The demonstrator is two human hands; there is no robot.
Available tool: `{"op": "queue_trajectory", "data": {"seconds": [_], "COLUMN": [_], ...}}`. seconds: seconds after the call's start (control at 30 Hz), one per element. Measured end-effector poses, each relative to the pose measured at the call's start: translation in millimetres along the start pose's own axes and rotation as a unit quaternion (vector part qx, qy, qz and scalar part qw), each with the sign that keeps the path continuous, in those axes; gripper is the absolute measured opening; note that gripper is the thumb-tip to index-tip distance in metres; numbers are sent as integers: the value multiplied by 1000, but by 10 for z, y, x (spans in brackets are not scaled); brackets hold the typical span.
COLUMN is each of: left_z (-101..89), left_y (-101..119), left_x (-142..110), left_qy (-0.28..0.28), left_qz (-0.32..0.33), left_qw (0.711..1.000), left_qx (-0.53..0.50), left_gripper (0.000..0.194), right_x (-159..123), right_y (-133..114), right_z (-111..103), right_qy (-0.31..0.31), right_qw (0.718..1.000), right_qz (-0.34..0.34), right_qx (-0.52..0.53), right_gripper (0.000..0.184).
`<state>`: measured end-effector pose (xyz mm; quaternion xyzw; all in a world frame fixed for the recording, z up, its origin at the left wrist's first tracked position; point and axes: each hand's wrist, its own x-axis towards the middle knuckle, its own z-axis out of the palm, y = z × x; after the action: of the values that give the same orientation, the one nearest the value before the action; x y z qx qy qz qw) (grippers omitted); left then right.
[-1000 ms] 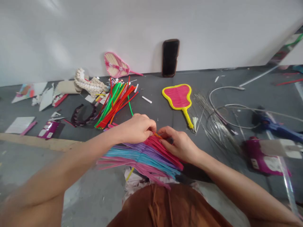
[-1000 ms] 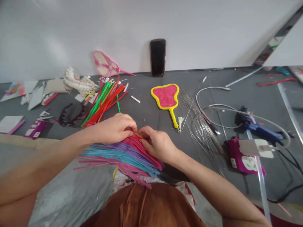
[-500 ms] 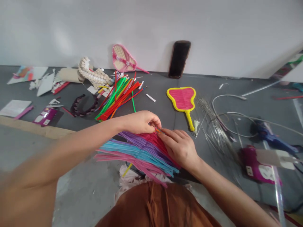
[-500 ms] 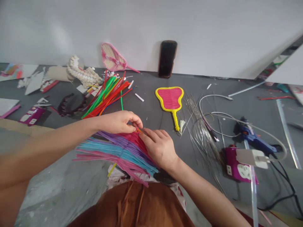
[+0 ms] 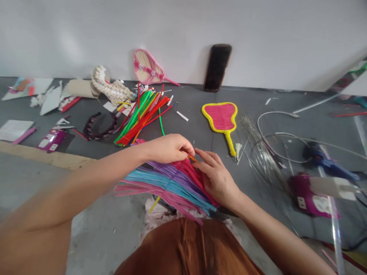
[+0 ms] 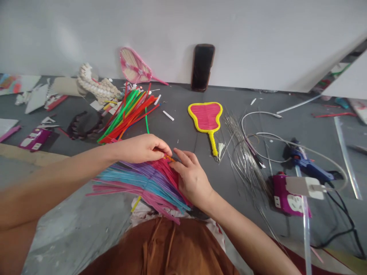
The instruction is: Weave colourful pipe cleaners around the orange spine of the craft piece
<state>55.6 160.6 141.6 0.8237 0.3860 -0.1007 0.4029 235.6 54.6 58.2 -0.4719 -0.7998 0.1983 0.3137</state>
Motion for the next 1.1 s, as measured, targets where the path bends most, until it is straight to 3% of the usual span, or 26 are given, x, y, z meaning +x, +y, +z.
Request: {"op": "queue_trajectory", "data": {"seconds": [0.1,0.17,0.27,0.33,0.4,0.5,0.6,0.73,0.87,1.1], "left_z": [-9,-21,-36,-35,-24,-1,13,16,20,24], "left_y": [-1,-10,-24,-29,-26,-11,12,44,40,27], "left_x": [3,7,13,15,17,17,12,-1,-1,41], "left_qy": [-8,-13,-16,-18,-20,-15,-5,15,8,3], "left_qz": [-9,-22,-21,-6,3,4,15,32,5,12], "left_qw": [1000,999,999,998,995,992,992,995,997,1000], "left_qx": [-15,-20,-34,-60,-96,-126,-123,-96,-73,-2], "left_gripper": [35,34,32,32,31,31,32,32,35,28], "right_x": [1,2,31,82,150,246,299,309,277,223], "right_y": [7,-5,-7,21,64,122,150,192,247,277], "right_z": [-3,-14,-43,-65,-90,-124,-129,-71,-13,-51], "right_qy": [5,11,21,-2,-66,-164,-181,-169,-139,-130], "right_qw": [1000,1000,981,956,928,849,783,751,770,855], "right_qz": [-6,12,129,199,223,248,263,292,305,261], "right_qx": [-23,21,145,218,291,436,534,568,543,428], "right_gripper": [34,31,22,28,36,42,44,38,37,37]}}
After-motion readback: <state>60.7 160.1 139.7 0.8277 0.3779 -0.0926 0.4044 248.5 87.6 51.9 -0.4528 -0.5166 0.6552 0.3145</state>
